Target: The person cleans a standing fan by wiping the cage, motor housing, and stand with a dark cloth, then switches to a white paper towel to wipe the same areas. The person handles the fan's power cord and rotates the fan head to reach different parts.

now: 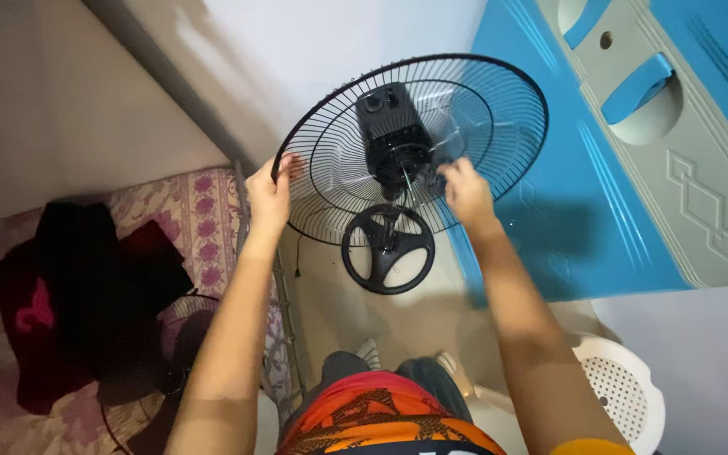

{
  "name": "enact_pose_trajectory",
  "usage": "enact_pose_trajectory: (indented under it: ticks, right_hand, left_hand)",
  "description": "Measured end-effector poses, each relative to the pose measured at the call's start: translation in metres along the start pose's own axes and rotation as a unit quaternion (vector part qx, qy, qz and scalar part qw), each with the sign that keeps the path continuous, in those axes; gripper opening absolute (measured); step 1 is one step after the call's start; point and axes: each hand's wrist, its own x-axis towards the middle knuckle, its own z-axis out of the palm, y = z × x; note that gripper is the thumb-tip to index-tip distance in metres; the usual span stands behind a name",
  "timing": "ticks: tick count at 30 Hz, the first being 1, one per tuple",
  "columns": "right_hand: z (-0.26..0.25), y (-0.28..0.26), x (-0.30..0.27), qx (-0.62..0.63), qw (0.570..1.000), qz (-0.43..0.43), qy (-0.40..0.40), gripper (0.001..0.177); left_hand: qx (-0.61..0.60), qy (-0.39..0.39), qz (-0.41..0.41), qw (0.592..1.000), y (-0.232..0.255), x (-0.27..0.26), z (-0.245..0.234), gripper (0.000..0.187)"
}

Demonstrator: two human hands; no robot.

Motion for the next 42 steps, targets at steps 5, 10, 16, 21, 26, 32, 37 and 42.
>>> enact_pose_trajectory:
  ticks: [5,10,16,21,26,32,37,42]
  right_hand:
    - [0.008,-0.005,0.021,0.046,0.993,-0.076,0.084,0.048]
    - [0.024,0.031,-0.015,0.049,0.997,-0.023,0.056,0.038]
    - [-0.009,0.027,0.027,0.124,0.980,-0.091,0.126,0.039]
    - [-0.010,0.037,0.033,0.076,0.992,-0.096,0.028,0.042]
    - [-0.017,0.048,0.041,0.089,0.982,-0.151,0.067,0.046]
    - [-0.001,0.068,0.024,0.050,0.976,-0.206,0.037,0.052]
    - [0.011,0.096,-0.025,0.089,0.993,-0.082,-0.013,0.037]
    - [-0.020,0.025,0.045,0.139,0.979,-0.050,0.143,0.028]
  left_hand:
    - [-0.035,-0.019,0.012,0.999,0.004,0.004,0.003,0.022]
    - [0.029,0.065,0.033,0.997,0.035,-0.003,0.017,0.037]
    - [-0.013,0.240,-0.002,0.971,0.060,-0.106,0.105,0.007]
    - [-0.096,0.116,-0.164,0.975,0.060,-0.126,0.202,0.015]
    - [0.066,0.172,0.001,0.983,0.084,-0.104,0.169,0.018]
    - [0.162,0.229,0.055,0.958,0.106,-0.092,0.142,0.029]
    - [0.273,0.307,0.150,0.899,0.122,-0.071,0.095,0.053]
    - [0.179,0.226,0.085,0.954,0.098,-0.021,0.056,0.051]
